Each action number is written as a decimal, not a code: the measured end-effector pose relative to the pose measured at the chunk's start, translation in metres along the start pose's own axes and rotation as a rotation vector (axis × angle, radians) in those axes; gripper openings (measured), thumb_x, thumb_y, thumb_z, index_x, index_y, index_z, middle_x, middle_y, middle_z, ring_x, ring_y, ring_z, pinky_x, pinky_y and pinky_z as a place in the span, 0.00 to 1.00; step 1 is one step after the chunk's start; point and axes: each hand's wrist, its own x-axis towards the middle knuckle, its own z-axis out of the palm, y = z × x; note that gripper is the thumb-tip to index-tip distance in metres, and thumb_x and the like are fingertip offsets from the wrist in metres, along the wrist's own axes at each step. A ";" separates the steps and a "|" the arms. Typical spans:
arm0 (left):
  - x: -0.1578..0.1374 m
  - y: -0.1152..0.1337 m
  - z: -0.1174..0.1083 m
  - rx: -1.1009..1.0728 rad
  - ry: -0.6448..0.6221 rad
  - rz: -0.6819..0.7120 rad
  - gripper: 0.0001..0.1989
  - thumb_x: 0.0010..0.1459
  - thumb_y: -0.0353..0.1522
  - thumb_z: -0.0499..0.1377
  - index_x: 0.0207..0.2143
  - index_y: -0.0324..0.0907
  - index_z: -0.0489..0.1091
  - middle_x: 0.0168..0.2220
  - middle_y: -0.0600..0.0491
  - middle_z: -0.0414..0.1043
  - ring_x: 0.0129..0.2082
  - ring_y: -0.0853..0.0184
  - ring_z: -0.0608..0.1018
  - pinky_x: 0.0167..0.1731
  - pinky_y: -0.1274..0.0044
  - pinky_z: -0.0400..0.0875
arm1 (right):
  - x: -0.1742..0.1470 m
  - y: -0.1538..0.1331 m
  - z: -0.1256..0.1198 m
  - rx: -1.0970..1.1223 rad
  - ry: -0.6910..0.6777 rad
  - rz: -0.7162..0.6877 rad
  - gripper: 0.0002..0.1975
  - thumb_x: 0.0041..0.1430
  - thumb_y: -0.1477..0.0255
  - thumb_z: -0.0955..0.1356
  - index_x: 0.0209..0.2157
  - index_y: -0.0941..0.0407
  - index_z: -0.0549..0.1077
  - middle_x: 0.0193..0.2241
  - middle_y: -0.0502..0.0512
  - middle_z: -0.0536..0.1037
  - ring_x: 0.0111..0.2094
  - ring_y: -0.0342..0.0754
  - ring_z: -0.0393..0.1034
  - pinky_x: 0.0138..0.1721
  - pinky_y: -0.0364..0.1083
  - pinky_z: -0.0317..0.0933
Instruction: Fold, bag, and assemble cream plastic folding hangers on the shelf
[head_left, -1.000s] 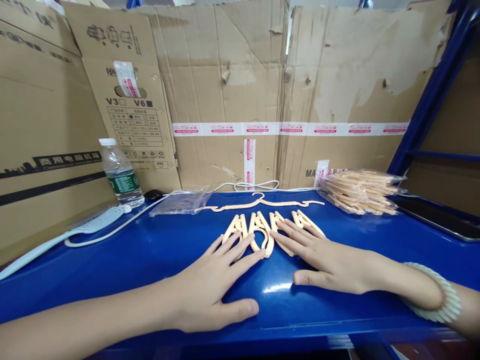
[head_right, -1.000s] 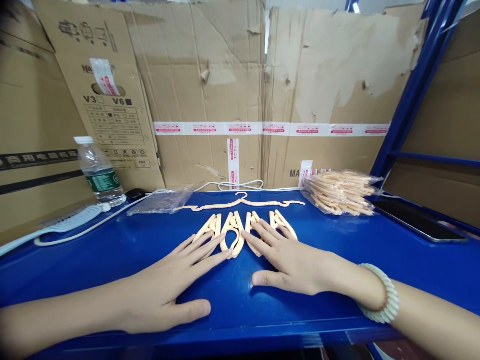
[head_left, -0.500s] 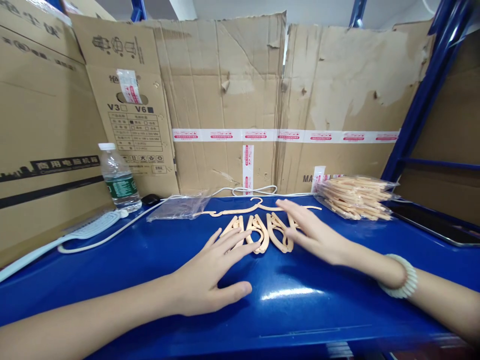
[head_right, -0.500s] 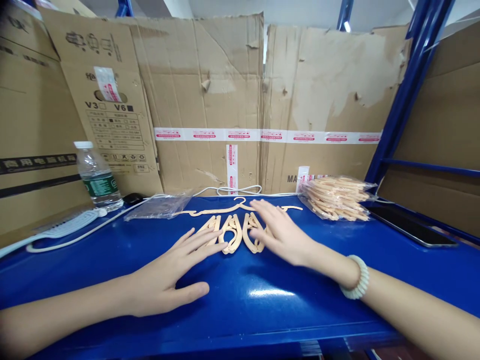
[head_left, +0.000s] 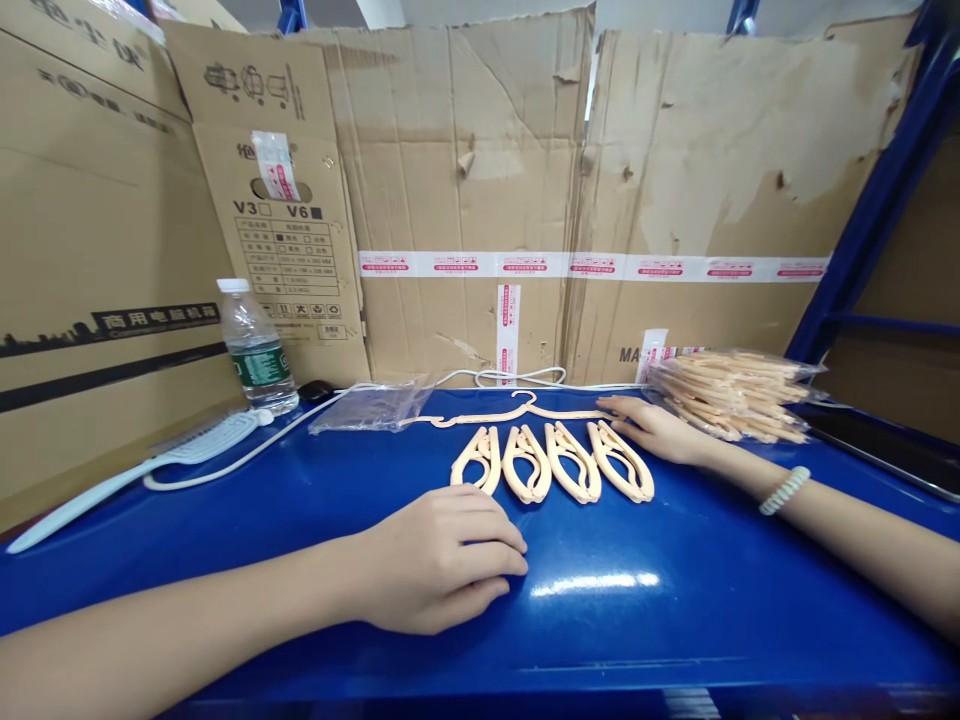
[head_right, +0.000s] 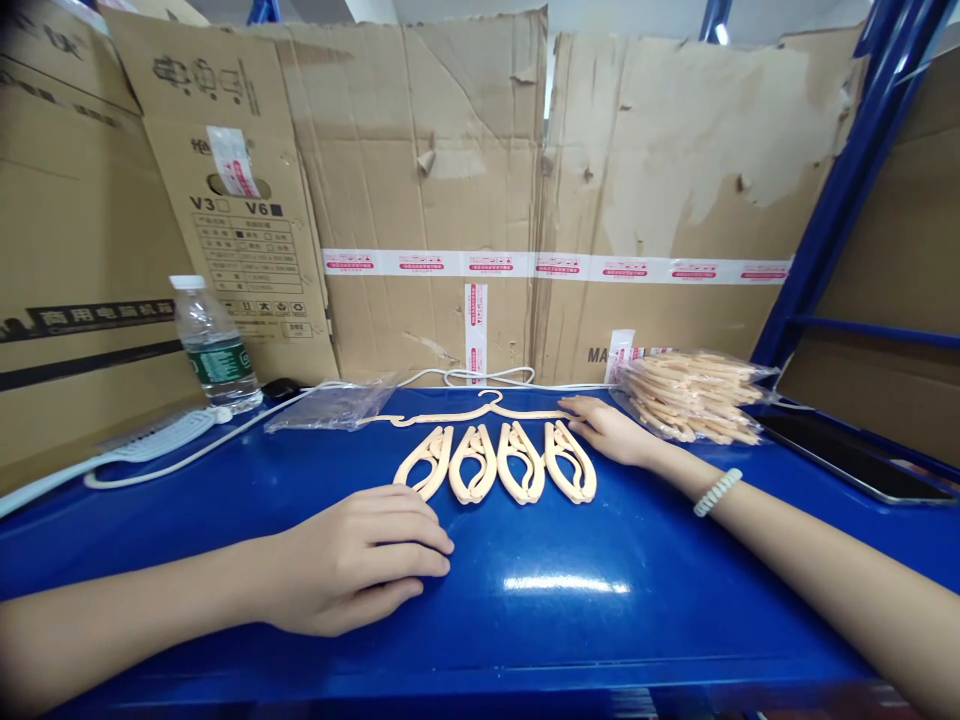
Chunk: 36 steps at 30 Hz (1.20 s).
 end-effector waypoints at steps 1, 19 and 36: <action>0.000 0.000 0.000 -0.002 0.002 0.001 0.10 0.62 0.27 0.53 0.43 0.39 0.70 0.42 0.47 0.77 0.41 0.62 0.77 0.42 0.70 0.71 | 0.000 0.001 0.001 0.007 -0.017 -0.007 0.24 0.62 0.64 0.58 0.55 0.61 0.68 0.55 0.67 0.70 0.57 0.59 0.64 0.57 0.61 0.59; -0.001 -0.001 0.002 -0.053 0.027 -0.024 0.11 0.62 0.27 0.52 0.44 0.40 0.70 0.41 0.47 0.77 0.40 0.63 0.77 0.41 0.71 0.72 | 0.004 -0.004 -0.001 0.027 -0.017 -0.033 0.20 0.62 0.64 0.59 0.47 0.57 0.74 0.43 0.64 0.76 0.46 0.57 0.69 0.50 0.58 0.63; 0.002 0.004 -0.008 -0.267 0.164 -0.221 0.14 0.58 0.24 0.54 0.46 0.40 0.70 0.41 0.48 0.76 0.41 0.65 0.77 0.43 0.72 0.72 | 0.003 -0.018 -0.029 0.136 0.117 0.174 0.11 0.57 0.62 0.63 0.32 0.56 0.68 0.25 0.54 0.76 0.27 0.49 0.71 0.29 0.47 0.64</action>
